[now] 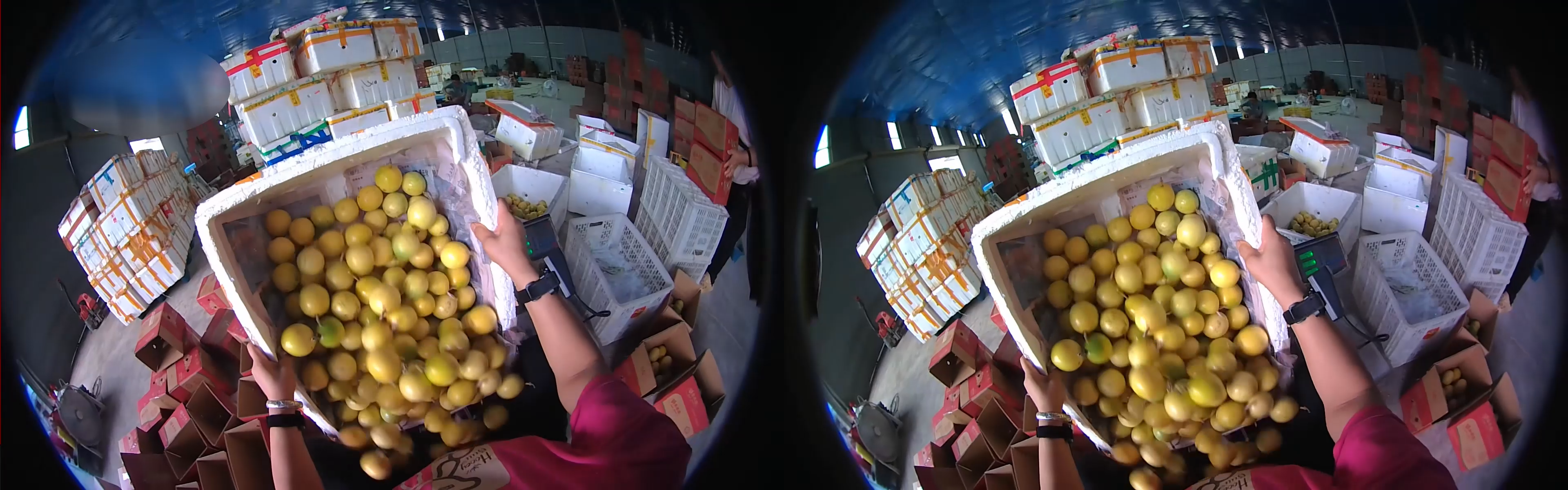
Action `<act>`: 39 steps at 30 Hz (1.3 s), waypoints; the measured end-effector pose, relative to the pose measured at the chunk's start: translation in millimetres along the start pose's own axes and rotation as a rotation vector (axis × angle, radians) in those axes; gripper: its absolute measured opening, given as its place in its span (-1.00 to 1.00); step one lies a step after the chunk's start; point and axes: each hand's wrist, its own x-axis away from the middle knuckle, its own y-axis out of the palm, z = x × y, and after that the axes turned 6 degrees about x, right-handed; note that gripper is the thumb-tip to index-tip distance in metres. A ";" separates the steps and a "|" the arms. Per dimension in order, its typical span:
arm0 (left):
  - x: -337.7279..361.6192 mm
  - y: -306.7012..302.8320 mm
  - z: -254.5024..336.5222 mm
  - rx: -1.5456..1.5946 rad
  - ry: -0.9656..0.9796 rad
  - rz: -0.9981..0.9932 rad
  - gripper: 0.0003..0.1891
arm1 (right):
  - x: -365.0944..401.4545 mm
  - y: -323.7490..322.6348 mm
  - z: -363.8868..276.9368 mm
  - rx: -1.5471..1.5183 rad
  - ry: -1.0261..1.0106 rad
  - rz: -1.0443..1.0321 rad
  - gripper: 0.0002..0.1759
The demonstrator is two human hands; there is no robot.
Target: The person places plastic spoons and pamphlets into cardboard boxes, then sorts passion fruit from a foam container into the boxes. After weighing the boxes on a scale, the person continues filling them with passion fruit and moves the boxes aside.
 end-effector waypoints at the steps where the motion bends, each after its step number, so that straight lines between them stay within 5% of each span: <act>1: -0.9 0.8 1.8 0.006 0.010 0.022 -0.54 | -0.4 0.3 -0.7 0.024 0.010 0.000 -0.53; 20: -4.8 8.4 -4.6 -0.028 -0.011 -0.026 -0.64 | -6.4 9.9 4.5 -0.041 0.041 -0.004 -0.55; 25: -1.1 6.8 -10.0 -0.003 0.017 -0.025 -0.55 | -0.7 12.4 3.1 0.128 -0.053 0.077 -0.45; 27: 1.0 6.6 -5.7 -0.012 0.013 -0.016 -0.57 | 34.2 0.4 -39.0 0.421 -0.350 0.335 -0.44; 28: 1.0 7.4 -4.6 -0.010 0.002 -0.019 -0.57 | 65.2 0.1 -61.3 0.497 -0.380 0.274 -0.44; 29: 0.7 8.3 -4.0 0.009 0.005 -0.021 -0.58 | 102.0 7.7 -80.4 0.074 -0.277 -0.097 -0.37; 30: 0.5 7.9 -2.6 0.028 0.010 -0.023 -0.58 | 138.5 26.7 -83.5 -0.123 -0.414 -0.339 -0.28; 31: 0.5 8.5 0.7 0.002 0.010 -0.015 -0.58 | 169.7 29.6 -93.9 0.099 -0.647 -0.517 -0.30; 32: 0.1 9.7 1.3 0.001 0.006 -0.022 -0.58 | 197.1 55.2 -83.7 0.122 -0.651 -0.670 -0.29; 36: -1.8 9.4 3.8 -0.036 -0.011 -0.018 -0.62 | 198.4 74.9 -98.8 0.142 -0.483 -0.820 -0.43; 39: -2.0 9.4 3.4 -0.068 -0.022 -0.019 -0.66 | 194.2 71.3 -84.2 -0.312 -0.306 -0.786 -0.50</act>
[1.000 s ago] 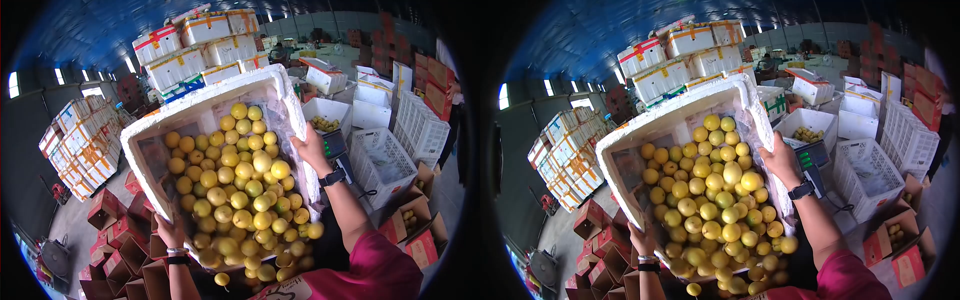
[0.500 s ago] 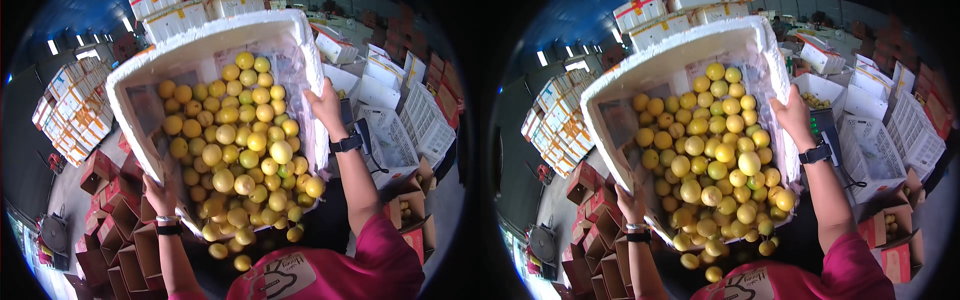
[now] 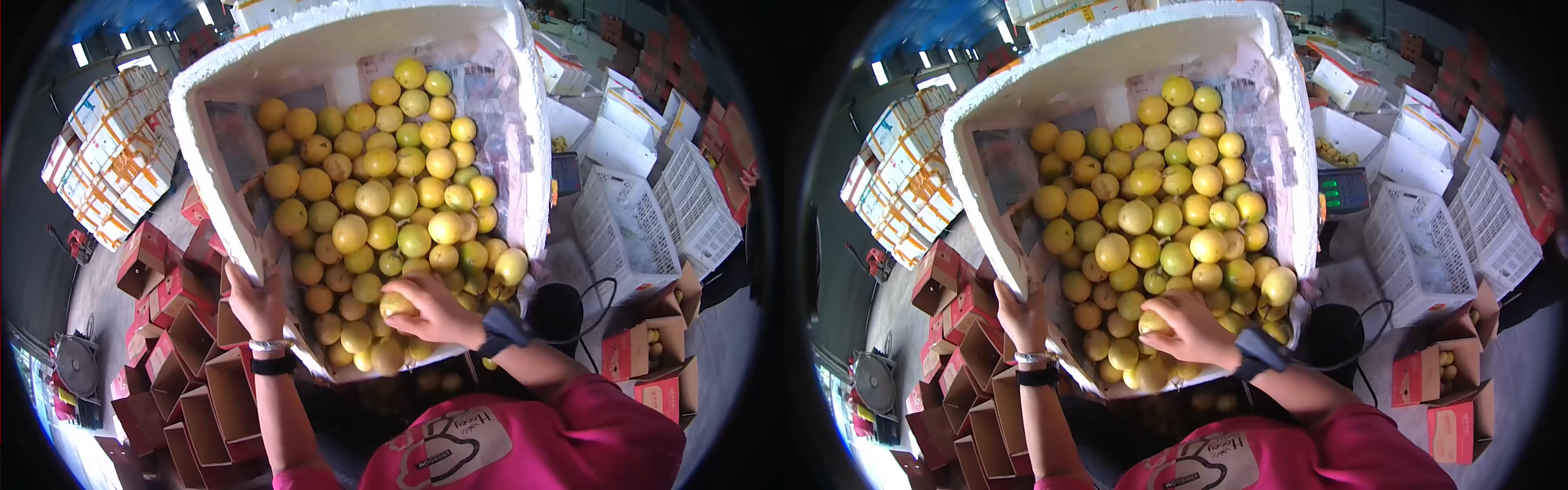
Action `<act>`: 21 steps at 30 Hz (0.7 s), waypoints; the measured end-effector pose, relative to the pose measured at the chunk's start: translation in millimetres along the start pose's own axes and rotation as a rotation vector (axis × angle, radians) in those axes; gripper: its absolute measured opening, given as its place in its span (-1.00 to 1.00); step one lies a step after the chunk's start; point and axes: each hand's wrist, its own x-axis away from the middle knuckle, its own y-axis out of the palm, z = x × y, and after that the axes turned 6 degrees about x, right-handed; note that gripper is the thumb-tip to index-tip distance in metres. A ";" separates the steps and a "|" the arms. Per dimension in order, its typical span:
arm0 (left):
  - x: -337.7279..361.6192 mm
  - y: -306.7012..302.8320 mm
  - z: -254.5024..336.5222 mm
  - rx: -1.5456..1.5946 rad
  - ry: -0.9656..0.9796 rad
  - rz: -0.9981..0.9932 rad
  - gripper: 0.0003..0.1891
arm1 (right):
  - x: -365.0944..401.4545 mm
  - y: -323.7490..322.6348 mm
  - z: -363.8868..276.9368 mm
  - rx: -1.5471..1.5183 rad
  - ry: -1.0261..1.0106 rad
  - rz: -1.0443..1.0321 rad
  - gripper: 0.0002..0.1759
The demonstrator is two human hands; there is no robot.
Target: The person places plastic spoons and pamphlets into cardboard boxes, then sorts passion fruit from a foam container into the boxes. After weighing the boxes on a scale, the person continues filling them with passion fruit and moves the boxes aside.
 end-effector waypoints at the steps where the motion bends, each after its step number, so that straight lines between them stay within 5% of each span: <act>1: -0.2 1.5 1.8 -0.008 0.003 0.018 -0.67 | 1.6 -7.2 2.8 -0.257 0.053 -0.035 -0.53; 2: -0.9 2.4 0.8 0.000 0.003 0.025 -0.64 | 4.5 -8.9 6.1 -0.438 0.017 0.049 -0.56; 5: -1.6 5.6 0.4 0.041 0.041 0.039 -0.62 | 23.4 -26.8 9.5 -1.200 0.320 -0.086 -0.48; 6: -1.2 5.8 -1.5 0.043 0.025 0.023 -0.60 | 31.0 -33.8 11.1 -1.299 0.383 -0.124 -0.32; 9: 2.2 4.6 -25.4 0.227 0.059 -0.011 -0.54 | 48.5 -35.4 21.8 -1.447 0.343 -0.086 -0.33; 11: 2.3 -1.3 -2.5 0.091 0.002 -0.066 -0.50 | 65.8 -46.1 24.2 -1.414 0.394 -0.043 -0.34; 13: 3.4 4.1 -37.0 0.331 0.085 -0.066 -0.48 | 76.4 -78.6 10.3 -1.158 0.450 -0.088 -0.32; 15: 7.3 -9.6 -7.4 -0.160 0.056 -0.031 -0.45 | 100.8 -95.6 16.8 -0.978 0.410 -0.172 -0.34; 17: -1.8 6.8 -96.2 -0.071 0.090 0.083 -0.41 | 121.4 -115.6 16.7 -0.877 0.395 -0.260 -0.36; 18: 6.1 -9.2 4.8 -0.062 0.046 -0.034 -0.47 | 128.8 -131.9 10.9 -0.860 0.382 -0.325 -0.38; 21: 4.9 -6.3 1.4 -0.003 0.078 -0.035 -0.42 | 153.8 -152.2 12.9 -0.640 0.083 -0.350 -0.40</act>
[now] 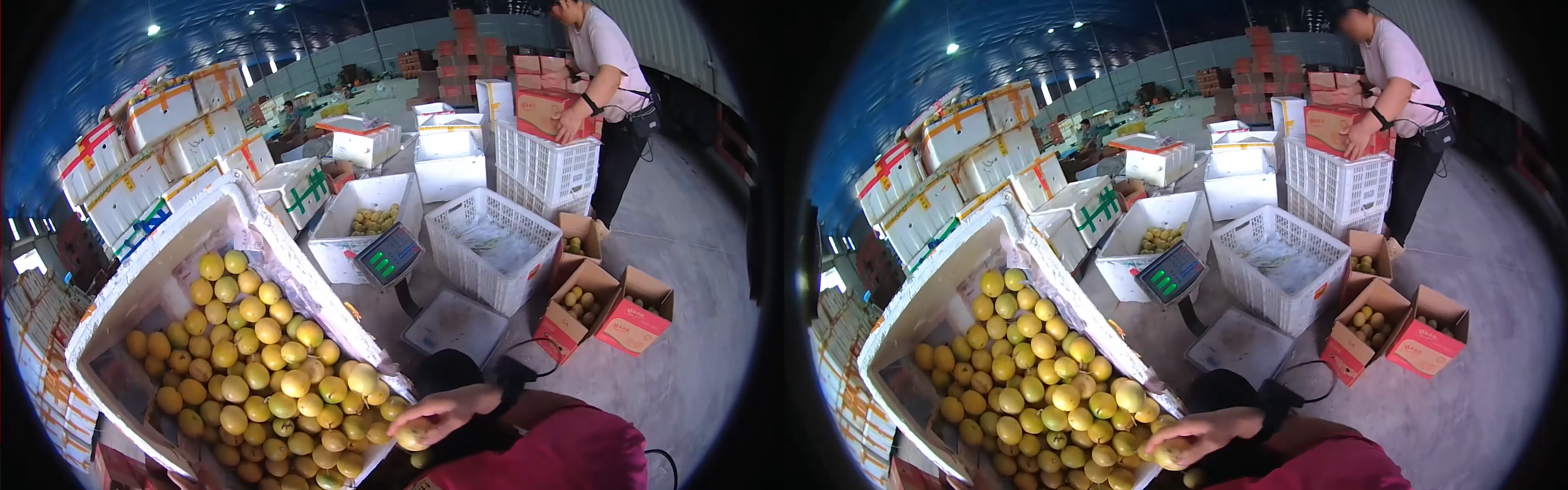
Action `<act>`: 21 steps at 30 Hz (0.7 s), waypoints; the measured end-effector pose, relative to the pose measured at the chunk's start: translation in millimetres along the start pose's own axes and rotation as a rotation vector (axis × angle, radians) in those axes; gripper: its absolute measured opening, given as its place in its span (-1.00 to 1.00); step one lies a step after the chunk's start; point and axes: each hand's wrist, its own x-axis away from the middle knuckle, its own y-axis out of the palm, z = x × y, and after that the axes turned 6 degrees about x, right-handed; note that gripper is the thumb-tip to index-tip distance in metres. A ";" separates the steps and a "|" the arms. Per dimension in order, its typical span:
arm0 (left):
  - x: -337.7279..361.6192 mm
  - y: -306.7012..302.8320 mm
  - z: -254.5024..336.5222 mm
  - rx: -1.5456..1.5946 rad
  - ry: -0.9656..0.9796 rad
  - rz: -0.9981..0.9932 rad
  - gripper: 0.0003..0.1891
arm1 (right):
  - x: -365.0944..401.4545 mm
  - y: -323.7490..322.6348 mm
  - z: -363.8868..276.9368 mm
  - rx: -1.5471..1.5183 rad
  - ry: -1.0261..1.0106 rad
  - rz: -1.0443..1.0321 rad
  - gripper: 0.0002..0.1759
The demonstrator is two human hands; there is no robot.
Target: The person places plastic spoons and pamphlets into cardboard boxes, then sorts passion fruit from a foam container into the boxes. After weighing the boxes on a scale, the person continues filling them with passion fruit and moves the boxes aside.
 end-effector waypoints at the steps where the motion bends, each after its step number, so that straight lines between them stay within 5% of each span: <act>1: 1.4 0.3 2.5 -0.049 -0.037 -0.023 -0.45 | 5.9 -8.7 0.6 0.061 0.015 -0.123 -0.42; 2: 2.1 -1.3 9.1 -0.110 -0.079 -0.038 -0.48 | 10.8 -18.2 -3.7 0.159 0.016 -0.181 -0.43; 4: -1.2 13.7 -32.2 0.470 -0.013 0.005 -0.47 | 8.7 -47.1 -24.3 0.280 -0.111 -0.142 -0.45; 7: 2.8 10.7 -23.7 0.256 0.020 0.034 -0.53 | -4.7 -112.1 -47.6 0.127 -0.035 0.104 -0.42; 10: 1.1 9.3 -12.3 0.118 0.005 0.058 -0.61 | -43.3 -205.7 -54.3 0.160 -0.052 0.961 -0.34; 12: 3.6 5.9 0.4 0.048 -0.102 0.051 -0.63 | -67.5 -256.4 -44.5 1.337 0.006 1.481 -0.38; 15: 5.3 9.5 4.5 0.056 -0.049 0.112 -0.66 | -121.7 -166.9 -86.0 0.700 -0.191 0.998 -0.51; 18: 7.8 4.3 11.7 0.034 -0.069 0.073 -0.65 | -200.7 -78.5 -67.4 0.773 -0.387 0.531 -0.58; 21: 11.6 4.5 12.9 0.015 -0.052 0.090 -0.63 | -301.4 -34.7 -27.7 0.927 -0.295 0.486 -0.54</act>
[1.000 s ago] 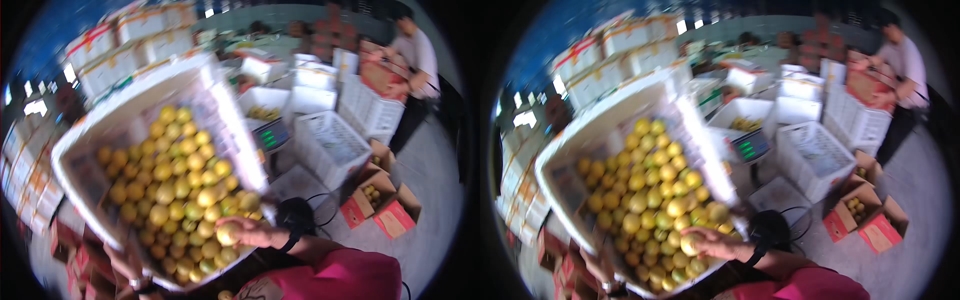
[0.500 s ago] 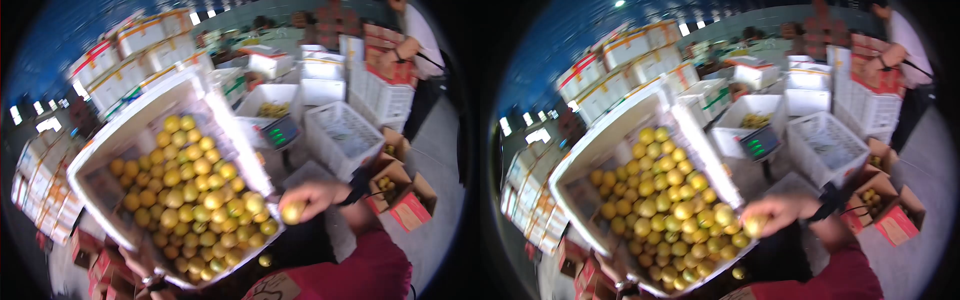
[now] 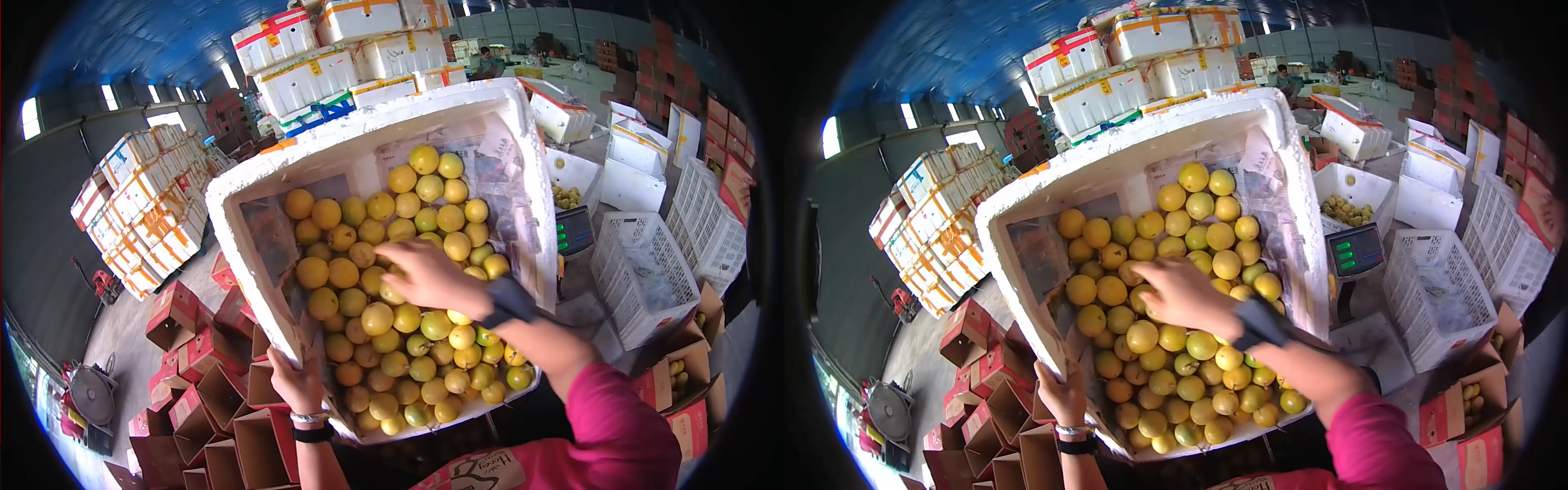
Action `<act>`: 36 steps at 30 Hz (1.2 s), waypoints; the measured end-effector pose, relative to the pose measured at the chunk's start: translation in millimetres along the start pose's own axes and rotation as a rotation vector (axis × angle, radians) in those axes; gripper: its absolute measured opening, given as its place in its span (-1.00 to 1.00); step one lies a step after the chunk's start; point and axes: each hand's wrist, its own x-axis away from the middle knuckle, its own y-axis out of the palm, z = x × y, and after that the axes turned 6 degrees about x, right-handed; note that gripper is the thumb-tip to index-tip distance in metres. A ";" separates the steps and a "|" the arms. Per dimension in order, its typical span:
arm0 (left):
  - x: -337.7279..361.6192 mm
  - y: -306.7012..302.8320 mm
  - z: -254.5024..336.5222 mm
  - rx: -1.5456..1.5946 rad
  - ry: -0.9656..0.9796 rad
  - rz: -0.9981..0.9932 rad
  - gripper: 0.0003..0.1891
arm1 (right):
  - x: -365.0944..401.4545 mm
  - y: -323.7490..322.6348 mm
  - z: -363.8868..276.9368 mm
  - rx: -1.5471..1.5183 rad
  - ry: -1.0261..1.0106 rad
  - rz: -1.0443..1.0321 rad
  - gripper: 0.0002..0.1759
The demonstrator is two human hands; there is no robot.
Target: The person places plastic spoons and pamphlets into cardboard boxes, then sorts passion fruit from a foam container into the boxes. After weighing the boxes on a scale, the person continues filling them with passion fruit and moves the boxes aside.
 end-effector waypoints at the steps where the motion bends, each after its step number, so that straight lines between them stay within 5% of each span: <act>1: 2.3 -0.3 -2.2 0.015 0.002 0.011 -0.59 | -18.0 31.8 4.4 0.071 0.008 -0.006 -0.54; 5: 6.5 -2.1 -3.1 0.022 -0.011 0.037 -0.50 | -57.3 78.0 -14.4 0.400 0.219 -0.329 -0.49; 10: 6.4 -2.8 -3.1 0.064 -0.003 0.038 -0.51 | -46.8 80.0 6.7 0.317 0.132 -0.201 -0.58; 13: 5.7 -3.9 1.9 0.109 -0.016 0.018 -0.52 | -32.6 42.5 -1.0 0.136 0.146 -0.237 -0.45; 18: 7.4 -3.6 -5.6 0.053 0.002 0.034 -0.40 | 64.5 -61.0 -32.0 0.069 -0.426 0.394 -0.39; 19: 7.6 -3.2 -8.1 0.062 0.008 0.036 -0.40 | 90.9 -95.1 -37.0 -0.567 -0.034 0.288 -0.44; 21: 8.4 -2.8 -8.2 0.074 0.026 0.038 -0.41 | 93.0 -148.8 -21.0 0.282 -0.037 0.474 -0.51; 23: 6.7 -3.6 -10.9 0.058 0.004 0.008 -0.43 | 61.1 -194.0 49.5 0.796 -0.008 0.961 -0.50; 25: 10.2 -6.5 -9.1 0.046 -0.018 -0.013 -0.46 | 52.7 -211.2 88.3 0.664 0.205 0.811 -0.58; 27: 9.1 -1.8 -6.0 0.068 0.029 0.041 -0.53 | 54.6 -189.8 48.8 0.363 0.276 0.798 -0.56; 29: 12.0 2.6 -8.1 0.085 0.023 0.047 -0.52 | 59.5 -149.0 25.5 0.250 -0.044 0.533 -0.54; 31: 9.7 -3.2 -12.2 0.095 0.028 0.010 -0.51 | 29.1 -104.8 21.7 0.302 0.034 0.299 -0.48; 36: 11.6 -1.6 -8.8 0.140 0.090 0.067 -0.51 | -56.8 -16.6 95.5 0.390 0.425 0.094 -0.21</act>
